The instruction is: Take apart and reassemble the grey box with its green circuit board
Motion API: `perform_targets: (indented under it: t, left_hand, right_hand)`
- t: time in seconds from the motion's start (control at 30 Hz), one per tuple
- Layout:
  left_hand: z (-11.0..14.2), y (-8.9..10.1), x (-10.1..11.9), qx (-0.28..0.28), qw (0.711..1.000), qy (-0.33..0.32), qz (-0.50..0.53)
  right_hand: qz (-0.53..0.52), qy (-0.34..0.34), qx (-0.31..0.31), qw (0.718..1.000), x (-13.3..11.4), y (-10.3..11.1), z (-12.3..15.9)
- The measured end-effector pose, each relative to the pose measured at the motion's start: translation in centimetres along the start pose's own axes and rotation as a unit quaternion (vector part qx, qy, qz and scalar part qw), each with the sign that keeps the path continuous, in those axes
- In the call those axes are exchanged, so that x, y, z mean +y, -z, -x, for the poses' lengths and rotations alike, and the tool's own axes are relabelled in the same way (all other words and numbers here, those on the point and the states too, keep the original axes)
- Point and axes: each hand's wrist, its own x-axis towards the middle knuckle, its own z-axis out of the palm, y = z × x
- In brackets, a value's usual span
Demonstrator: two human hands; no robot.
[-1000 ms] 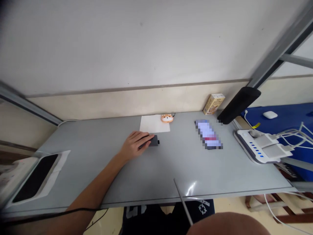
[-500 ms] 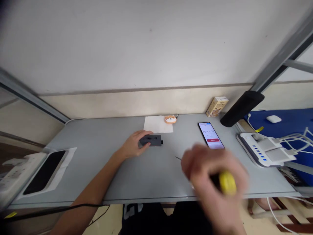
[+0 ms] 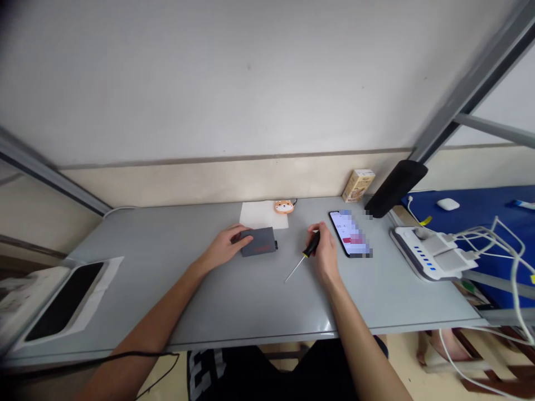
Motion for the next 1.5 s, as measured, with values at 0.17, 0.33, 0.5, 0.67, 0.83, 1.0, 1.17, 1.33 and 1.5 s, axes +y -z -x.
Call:
perform_targets:
  t: [0.17,0.33,0.5,0.67,0.83,1.0,1.17,1.33,1.5]
  left_hand:
    - [-0.2,-0.5,-0.5,-0.018,0.999,-0.045,-0.009]
    - [-0.2,-1.1,-0.9,-0.009,0.997,-0.073,-0.036]
    - [-0.2,-1.5,-0.8,0.004,0.993,-0.101,-0.064]
    - [-0.1,-1.6,-0.9,0.007,0.992,-0.103,-0.073]
    - [0.0,-1.4,-0.5,0.011,0.989,-0.116,-0.09]
    - [0.0,-1.3,-0.3,0.019,0.985,-0.126,-0.119]
    - [0.0,-1.2,-0.6,0.026,0.981,-0.135,-0.134]
    - [-0.1,-0.5,-1.0,0.05,0.976,-0.142,-0.157]
    - [-0.2,0.5,-1.7,0.089,0.971,-0.147,-0.165]
  right_hand:
    - [0.143,0.18,-0.013,0.973,0.3,0.3,2.0]
    - [0.222,0.289,-0.112,0.925,0.6,-0.1,3.4]
    - [0.226,0.272,-0.147,0.924,0.8,-0.4,3.9]
    - [0.184,0.207,-0.147,0.95,0.9,-0.5,3.2]
    - [0.098,0.107,-0.13,0.981,1.6,-0.6,2.4]
    - [0.053,0.013,-0.078,0.995,2.2,-0.5,1.8]
    - [0.119,0.021,-0.107,0.987,2.0,-0.2,1.8]
    - [0.198,0.138,-0.062,0.968,1.7,0.2,2.3]
    - [0.228,0.235,-0.026,0.945,1.5,0.6,2.7]
